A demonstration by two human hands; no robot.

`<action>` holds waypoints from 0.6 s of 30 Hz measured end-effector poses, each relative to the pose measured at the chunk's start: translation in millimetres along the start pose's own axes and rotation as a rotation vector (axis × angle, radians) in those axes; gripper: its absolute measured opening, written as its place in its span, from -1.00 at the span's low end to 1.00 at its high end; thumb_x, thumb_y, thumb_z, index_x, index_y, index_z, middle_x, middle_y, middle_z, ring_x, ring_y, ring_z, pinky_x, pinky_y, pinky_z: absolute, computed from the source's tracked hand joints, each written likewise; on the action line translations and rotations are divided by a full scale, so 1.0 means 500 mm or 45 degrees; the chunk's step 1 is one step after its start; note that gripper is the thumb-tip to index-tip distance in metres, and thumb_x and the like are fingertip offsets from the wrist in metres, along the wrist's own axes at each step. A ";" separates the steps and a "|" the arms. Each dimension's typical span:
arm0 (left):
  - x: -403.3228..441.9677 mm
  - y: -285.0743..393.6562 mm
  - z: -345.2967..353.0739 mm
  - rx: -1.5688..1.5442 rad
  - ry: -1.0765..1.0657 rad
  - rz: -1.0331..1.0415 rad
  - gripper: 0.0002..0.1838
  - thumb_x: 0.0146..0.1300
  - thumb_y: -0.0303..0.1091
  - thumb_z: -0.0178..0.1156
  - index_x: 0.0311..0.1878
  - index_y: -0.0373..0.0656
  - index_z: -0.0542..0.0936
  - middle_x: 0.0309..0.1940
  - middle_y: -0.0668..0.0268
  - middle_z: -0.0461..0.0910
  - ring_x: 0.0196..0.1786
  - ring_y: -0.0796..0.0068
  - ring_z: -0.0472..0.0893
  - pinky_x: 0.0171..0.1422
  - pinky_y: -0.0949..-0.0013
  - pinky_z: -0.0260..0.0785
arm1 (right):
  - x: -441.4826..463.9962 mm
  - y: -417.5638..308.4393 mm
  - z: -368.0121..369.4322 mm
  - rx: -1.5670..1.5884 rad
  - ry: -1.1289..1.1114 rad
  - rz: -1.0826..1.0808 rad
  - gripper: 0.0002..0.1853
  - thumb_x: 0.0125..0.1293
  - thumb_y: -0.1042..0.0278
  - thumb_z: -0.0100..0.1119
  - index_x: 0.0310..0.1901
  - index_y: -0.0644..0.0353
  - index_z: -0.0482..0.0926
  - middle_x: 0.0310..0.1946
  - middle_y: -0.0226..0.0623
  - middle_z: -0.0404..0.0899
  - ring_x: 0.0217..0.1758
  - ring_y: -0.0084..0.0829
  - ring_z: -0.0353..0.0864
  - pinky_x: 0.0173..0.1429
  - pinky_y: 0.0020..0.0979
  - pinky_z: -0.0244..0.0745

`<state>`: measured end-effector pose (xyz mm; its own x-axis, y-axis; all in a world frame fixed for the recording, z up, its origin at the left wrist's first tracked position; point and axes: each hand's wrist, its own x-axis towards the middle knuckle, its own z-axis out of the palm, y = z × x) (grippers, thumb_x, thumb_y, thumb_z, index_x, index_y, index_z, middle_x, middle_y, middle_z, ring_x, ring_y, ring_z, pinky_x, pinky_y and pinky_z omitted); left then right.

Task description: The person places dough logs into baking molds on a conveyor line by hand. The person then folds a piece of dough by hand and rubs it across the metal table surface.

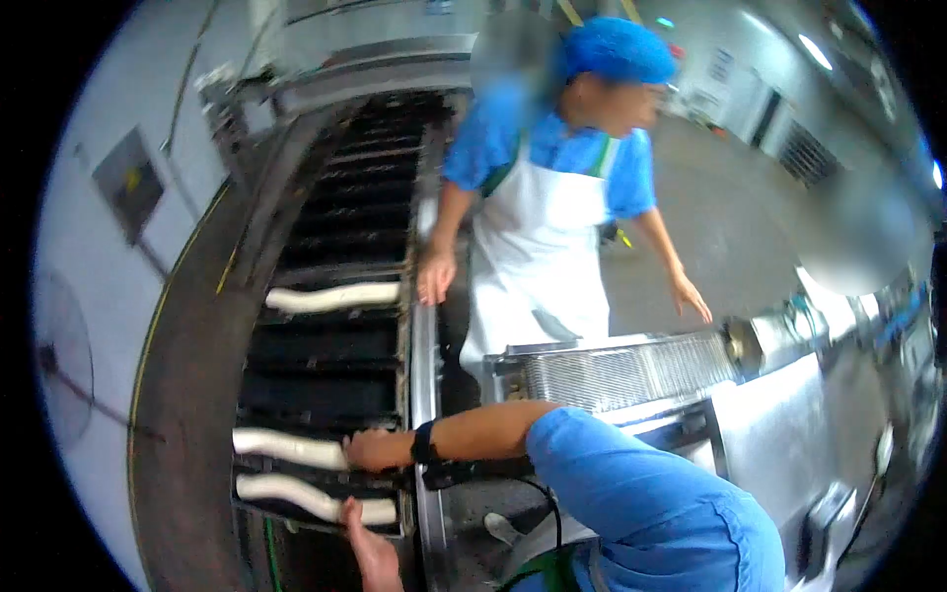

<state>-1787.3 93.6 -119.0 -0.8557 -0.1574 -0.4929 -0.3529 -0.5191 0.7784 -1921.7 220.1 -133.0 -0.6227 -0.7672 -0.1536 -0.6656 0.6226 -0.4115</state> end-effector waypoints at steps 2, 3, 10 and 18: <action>-0.006 0.004 -0.011 0.101 0.152 -0.048 -0.53 -0.02 -0.15 0.08 -0.02 -0.07 0.28 -0.14 0.33 0.28 -0.06 0.40 0.28 0.11 0.26 0.02 | -0.001 -0.028 -0.035 0.292 -0.185 0.393 -0.42 -0.01 0.41 0.04 0.09 0.31 0.13 -0.21 0.00 0.41 -0.22 -0.14 0.48 -0.22 -0.28 0.43; -0.003 0.003 -0.021 0.067 0.146 -0.078 -0.52 -0.01 -0.13 0.06 -0.01 -0.08 0.27 -0.12 0.33 0.26 -0.05 0.41 0.27 0.11 0.27 0.01 | -0.023 -0.039 -0.046 0.315 -0.168 0.412 -0.42 -0.01 0.41 0.04 0.09 0.31 0.13 -0.21 0.00 0.41 -0.22 -0.14 0.48 -0.22 -0.28 0.43; -0.016 0.028 -0.051 0.856 -0.215 0.069 -0.57 0.14 -0.35 -0.04 0.11 -0.09 0.21 -0.54 0.41 0.17 -0.47 0.56 0.16 -0.25 0.36 0.11 | -0.356 0.040 -0.100 0.317 0.339 0.389 -0.38 -0.03 0.31 0.11 0.09 0.21 0.10 -0.25 0.04 0.39 -0.20 -0.05 0.43 -0.19 -0.21 0.36; -0.036 0.047 0.056 0.889 -0.114 0.078 -0.52 0.17 -0.05 -0.18 0.09 -0.13 0.21 0.00 0.19 0.17 -0.04 0.31 0.16 0.10 0.27 -0.04 | -0.878 0.174 0.140 0.771 0.997 1.324 -0.17 -0.03 0.32 0.14 0.23 0.01 -0.16 0.18 -0.09 0.03 -0.05 -0.13 0.38 0.03 -0.25 0.26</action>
<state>-1790.7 107.6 -80.7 -0.8991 -0.0839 -0.4296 -0.4376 0.1537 0.8859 -1677.4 600.2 -164.0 -0.9036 0.3919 -0.1731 0.3742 0.5252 -0.7643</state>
